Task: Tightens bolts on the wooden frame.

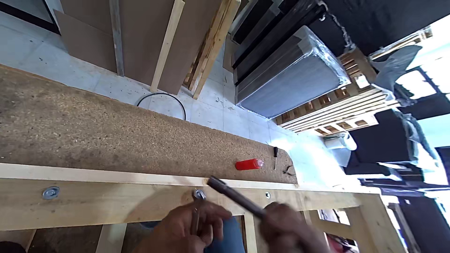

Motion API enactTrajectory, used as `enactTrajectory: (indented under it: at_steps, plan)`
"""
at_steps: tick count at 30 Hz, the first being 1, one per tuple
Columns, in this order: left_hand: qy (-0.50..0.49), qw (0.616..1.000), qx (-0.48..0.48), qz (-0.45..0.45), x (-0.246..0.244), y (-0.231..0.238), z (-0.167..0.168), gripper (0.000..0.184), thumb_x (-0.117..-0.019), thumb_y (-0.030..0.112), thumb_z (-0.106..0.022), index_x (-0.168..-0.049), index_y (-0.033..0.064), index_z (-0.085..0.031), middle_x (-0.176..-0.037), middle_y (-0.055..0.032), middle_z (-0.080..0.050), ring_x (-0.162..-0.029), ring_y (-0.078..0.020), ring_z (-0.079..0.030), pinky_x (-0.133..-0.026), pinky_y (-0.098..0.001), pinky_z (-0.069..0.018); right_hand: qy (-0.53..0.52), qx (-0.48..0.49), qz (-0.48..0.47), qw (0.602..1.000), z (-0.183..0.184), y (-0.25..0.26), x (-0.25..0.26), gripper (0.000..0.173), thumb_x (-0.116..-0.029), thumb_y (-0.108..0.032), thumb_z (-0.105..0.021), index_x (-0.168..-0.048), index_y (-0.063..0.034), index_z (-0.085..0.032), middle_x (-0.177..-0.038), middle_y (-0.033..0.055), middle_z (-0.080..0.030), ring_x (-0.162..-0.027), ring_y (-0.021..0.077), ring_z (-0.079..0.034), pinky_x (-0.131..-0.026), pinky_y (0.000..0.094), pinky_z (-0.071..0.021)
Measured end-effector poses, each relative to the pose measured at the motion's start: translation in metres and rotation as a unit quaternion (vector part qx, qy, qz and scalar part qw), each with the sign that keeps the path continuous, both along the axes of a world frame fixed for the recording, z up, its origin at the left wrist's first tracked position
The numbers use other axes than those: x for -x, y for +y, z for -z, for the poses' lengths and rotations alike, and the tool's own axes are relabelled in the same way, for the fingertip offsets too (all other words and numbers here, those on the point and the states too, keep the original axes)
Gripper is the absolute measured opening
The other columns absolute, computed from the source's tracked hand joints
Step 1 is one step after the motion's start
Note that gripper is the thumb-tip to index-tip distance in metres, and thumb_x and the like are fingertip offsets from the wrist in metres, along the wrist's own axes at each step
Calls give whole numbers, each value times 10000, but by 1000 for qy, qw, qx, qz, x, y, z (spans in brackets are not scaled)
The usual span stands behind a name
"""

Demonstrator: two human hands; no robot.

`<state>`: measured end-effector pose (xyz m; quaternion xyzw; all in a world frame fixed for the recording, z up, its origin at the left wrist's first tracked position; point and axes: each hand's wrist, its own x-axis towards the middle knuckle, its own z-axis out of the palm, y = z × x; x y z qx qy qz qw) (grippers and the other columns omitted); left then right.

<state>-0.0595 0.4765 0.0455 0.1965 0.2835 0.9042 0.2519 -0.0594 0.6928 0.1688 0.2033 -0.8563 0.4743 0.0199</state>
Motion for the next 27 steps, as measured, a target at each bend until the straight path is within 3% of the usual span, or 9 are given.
enactTrajectory:
  at_steps: [4,7,9,11,15,18,21,24,27]
  plan:
    - [-54,982,-40,-179,9,-5,-11,504,-979,556,-603,-1127,88,-720,-1070,-55,-703,-773,-69,-638,-632,-207,-532,-24,5,-73,997,43,-59,-38,222,-1043,-239,-577,-1146,-105,-721,-989,131,-641,-955,206,-625,-890,356,-527]
    - [-85,963,-122,-223,11,-14,-14,429,-1046,408,-519,-795,109,-699,-985,-97,-722,-924,-201,-700,-823,-324,-574,-31,-14,-129,991,51,-80,-44,431,-1007,-460,-618,-1180,-76,-709,-1145,178,-669,-1156,270,-620,-1065,418,-475]
    - [-49,968,-122,-215,9,-24,-14,458,-1076,387,-464,-841,71,-698,-1129,-225,-731,-1184,-383,-668,-1073,-475,-511,-39,11,-105,994,49,-86,-38,519,-1020,-548,-541,-1111,-52,-666,-1106,170,-690,-1138,261,-641,-1054,436,-480]
    - [-27,972,-83,-216,5,-30,-24,425,-1088,366,-469,-933,49,-707,-1177,-275,-713,-1251,-476,-613,-1140,-573,-449,-26,-15,-33,999,44,-91,-27,432,-1036,-469,-568,-1065,-42,-635,-1027,139,-698,-1043,209,-675,-952,381,-551]
    - [-48,966,52,-250,-3,-36,-52,360,-1086,370,-484,-1062,71,-684,-1236,-204,-712,-1279,-406,-614,-1166,-549,-437,22,-137,37,990,41,-107,-11,373,-927,-325,-737,-1046,18,-650,-982,163,-669,-959,222,-658,-858,328,-560]
    - [9,946,162,-281,-3,-37,-52,584,-1090,498,-374,-1177,12,-685,-1294,-170,-695,-1319,-352,-593,-1192,-521,-421,-22,-173,7,985,38,-115,-12,311,-962,-251,-674,-1061,43,-667,-1000,185,-713,-998,275,-700,-917,412,-566]
    - [29,930,235,-280,-2,-37,-57,728,-1084,561,-287,-1245,-54,-642,-1303,-136,-694,-1259,-245,-643,-1123,-455,-503,-72,-175,-21,982,33,-118,-14,254,-951,-201,-658,-988,50,-671,-854,173,-709,-826,248,-719,-786,401,-601]
    - [28,925,257,-279,-4,-38,-68,790,-1083,574,-256,-1354,-96,-576,-1338,-170,-670,-1265,-218,-639,-1113,-423,-508,-93,-125,-49,987,33,-109,-5,460,-1052,-379,-547,-976,62,-654,-774,148,-677,-695,160,-668,-665,337,-577]
    - [16,900,262,-349,0,-35,-82,689,-1108,442,-347,-1433,-155,-459,-1315,-211,-664,-1189,-199,-675,-1031,-403,-554,-14,-40,-44,998,50,-95,24,452,-1083,-416,-486,-1054,17,-612,-831,48,-679,-756,42,-660,-705,254,-585]
